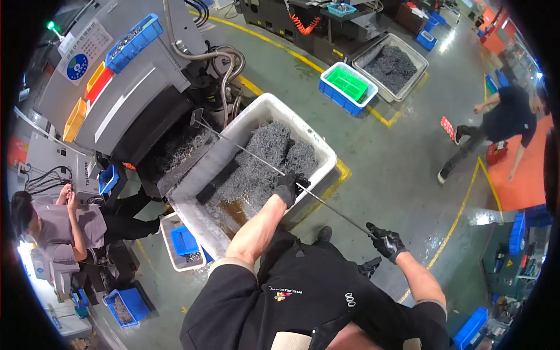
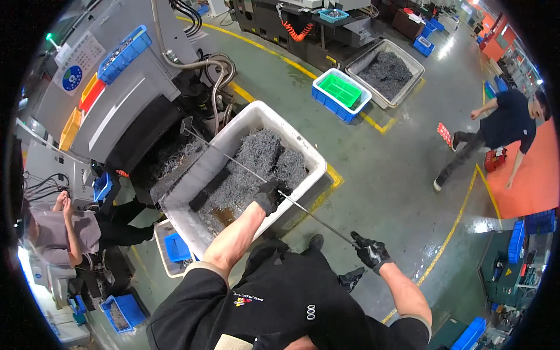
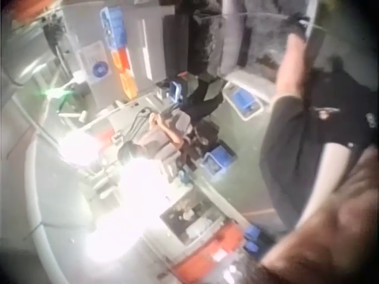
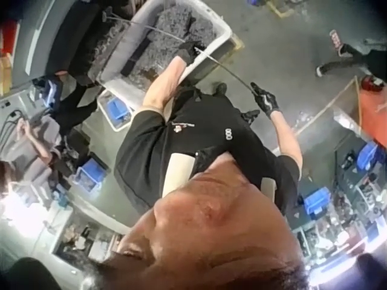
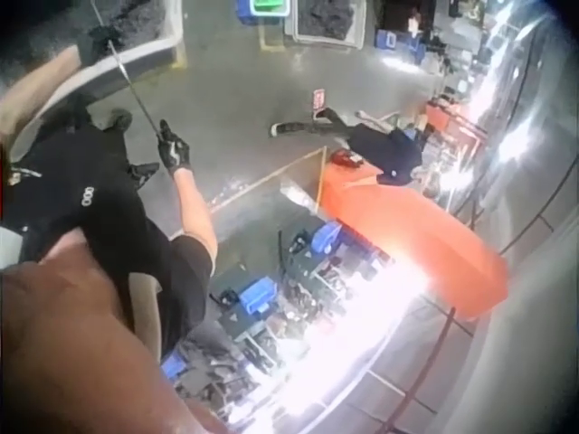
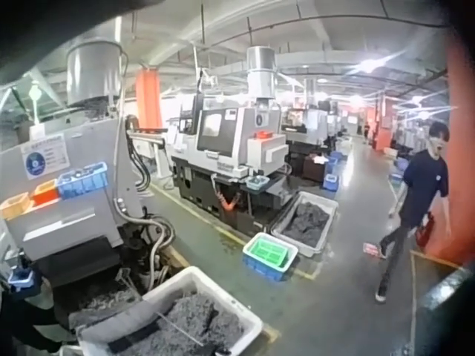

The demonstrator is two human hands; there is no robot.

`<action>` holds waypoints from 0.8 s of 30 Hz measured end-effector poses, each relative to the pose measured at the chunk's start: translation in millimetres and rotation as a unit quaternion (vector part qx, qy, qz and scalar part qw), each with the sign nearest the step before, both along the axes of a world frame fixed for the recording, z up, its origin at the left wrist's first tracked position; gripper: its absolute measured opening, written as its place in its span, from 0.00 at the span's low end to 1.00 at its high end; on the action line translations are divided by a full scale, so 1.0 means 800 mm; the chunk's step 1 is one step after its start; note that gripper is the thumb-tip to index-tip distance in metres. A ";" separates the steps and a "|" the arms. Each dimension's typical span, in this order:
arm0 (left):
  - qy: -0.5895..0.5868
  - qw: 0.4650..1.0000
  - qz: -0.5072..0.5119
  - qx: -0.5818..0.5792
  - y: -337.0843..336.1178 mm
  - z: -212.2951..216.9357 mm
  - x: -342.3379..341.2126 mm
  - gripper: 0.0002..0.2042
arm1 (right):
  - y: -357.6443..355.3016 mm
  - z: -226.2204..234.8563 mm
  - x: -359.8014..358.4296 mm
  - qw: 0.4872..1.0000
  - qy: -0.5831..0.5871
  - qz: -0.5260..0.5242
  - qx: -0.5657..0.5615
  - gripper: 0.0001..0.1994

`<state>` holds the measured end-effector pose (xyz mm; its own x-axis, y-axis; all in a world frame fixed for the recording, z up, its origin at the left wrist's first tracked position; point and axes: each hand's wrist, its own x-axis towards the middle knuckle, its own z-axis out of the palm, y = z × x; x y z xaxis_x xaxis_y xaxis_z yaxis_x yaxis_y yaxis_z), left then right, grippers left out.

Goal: The person uses a long-handled rake to pull metal shavings from a machine chute into a large white bin. They repeatedly rake the debris forward, occasionally using their gloved hands to clear the chute opening and organize the pile.

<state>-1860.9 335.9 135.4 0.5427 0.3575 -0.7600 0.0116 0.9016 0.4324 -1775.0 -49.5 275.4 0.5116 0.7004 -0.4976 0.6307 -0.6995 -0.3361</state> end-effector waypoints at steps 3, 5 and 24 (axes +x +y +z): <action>-0.044 0.999 -0.006 -0.021 -0.012 -0.006 0.013 0.06 | -0.019 -0.010 0.016 1.000 0.002 -0.003 -0.011 0.25; -0.013 1.000 -0.017 0.018 -0.019 -0.006 0.021 0.05 | -0.031 -0.024 0.020 0.992 0.113 -0.048 0.016 0.26; -0.208 0.976 0.020 0.063 0.154 0.083 0.045 0.09 | 0.120 0.065 0.030 0.877 0.452 -0.156 0.051 0.21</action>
